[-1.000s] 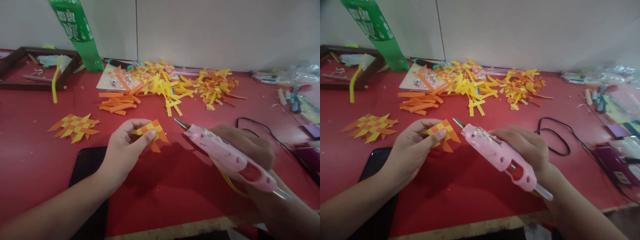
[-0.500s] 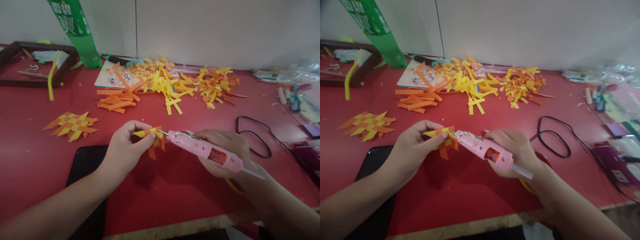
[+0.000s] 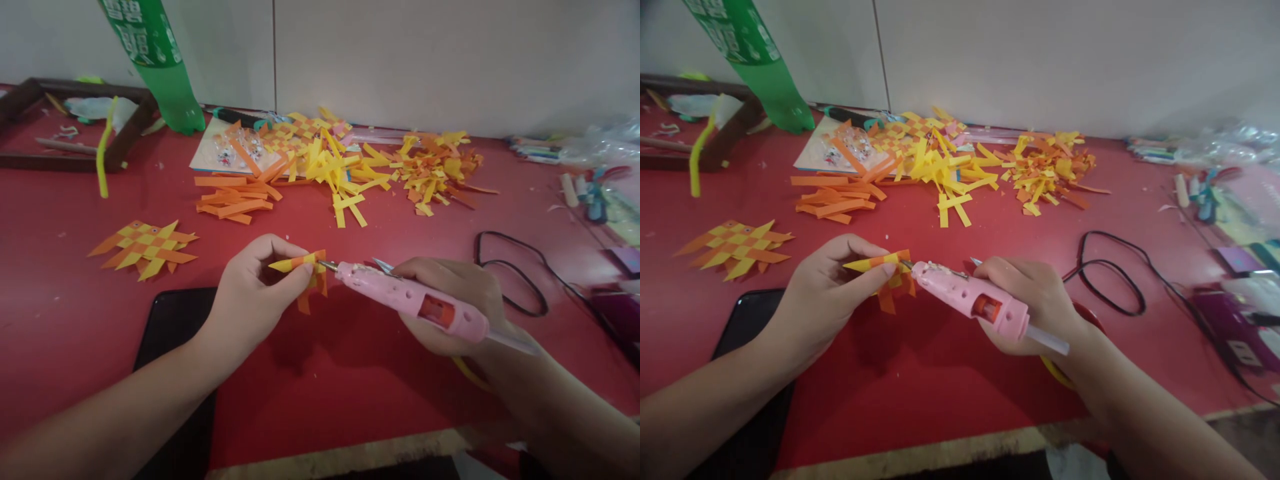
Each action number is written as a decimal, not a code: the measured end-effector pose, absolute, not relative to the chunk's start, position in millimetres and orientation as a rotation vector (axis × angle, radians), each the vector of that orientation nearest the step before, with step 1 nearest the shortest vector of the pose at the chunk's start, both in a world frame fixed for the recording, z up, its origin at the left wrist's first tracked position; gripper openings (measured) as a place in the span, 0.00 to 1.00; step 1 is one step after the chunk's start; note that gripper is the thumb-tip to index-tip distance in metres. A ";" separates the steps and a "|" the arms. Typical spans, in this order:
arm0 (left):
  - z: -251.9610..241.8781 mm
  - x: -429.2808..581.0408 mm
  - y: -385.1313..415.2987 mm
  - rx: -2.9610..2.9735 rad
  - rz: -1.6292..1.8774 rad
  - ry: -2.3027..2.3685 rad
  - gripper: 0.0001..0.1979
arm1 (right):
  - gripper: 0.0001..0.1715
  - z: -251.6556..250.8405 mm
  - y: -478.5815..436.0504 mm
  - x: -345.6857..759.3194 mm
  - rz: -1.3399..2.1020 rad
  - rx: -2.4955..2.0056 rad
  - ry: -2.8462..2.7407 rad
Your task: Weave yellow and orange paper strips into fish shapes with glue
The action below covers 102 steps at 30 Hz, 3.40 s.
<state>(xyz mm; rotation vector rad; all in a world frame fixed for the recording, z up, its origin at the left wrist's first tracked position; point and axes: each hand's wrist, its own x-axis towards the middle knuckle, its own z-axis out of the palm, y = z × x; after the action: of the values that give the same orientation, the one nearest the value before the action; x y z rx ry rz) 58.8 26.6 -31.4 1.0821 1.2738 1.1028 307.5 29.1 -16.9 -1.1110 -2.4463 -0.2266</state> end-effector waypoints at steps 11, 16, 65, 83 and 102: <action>-29.0 58.5 26.1 1.098 1.078 1.287 0.07 | 0.06 -17.0 28.0 305.9 -0.244 -1.121 -2.418; -29.4 58.6 25.4 1.118 1.071 1.293 0.07 | 0.06 -15.9 27.5 305.0 -0.231 -1.137 -2.429; -29.0 59.7 24.2 1.197 1.156 1.227 0.05 | 0.05 -14.0 40.0 319.1 -0.327 -1.385 -2.384; -33.8 58.0 24.9 0.881 1.176 1.206 0.14 | 0.17 -8.4 57.2 309.1 0.186 -1.345 -2.621; -31.0 57.6 21.3 0.964 1.195 1.202 0.09 | 0.08 -37.0 68.7 261.2 0.237 -1.203 -2.547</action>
<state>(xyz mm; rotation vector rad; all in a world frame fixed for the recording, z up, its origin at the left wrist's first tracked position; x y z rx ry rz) 57.6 21.3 -31.0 0.9636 1.2024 1.1954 261.2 68.7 -37.0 -1.2031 -2.5475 0.2367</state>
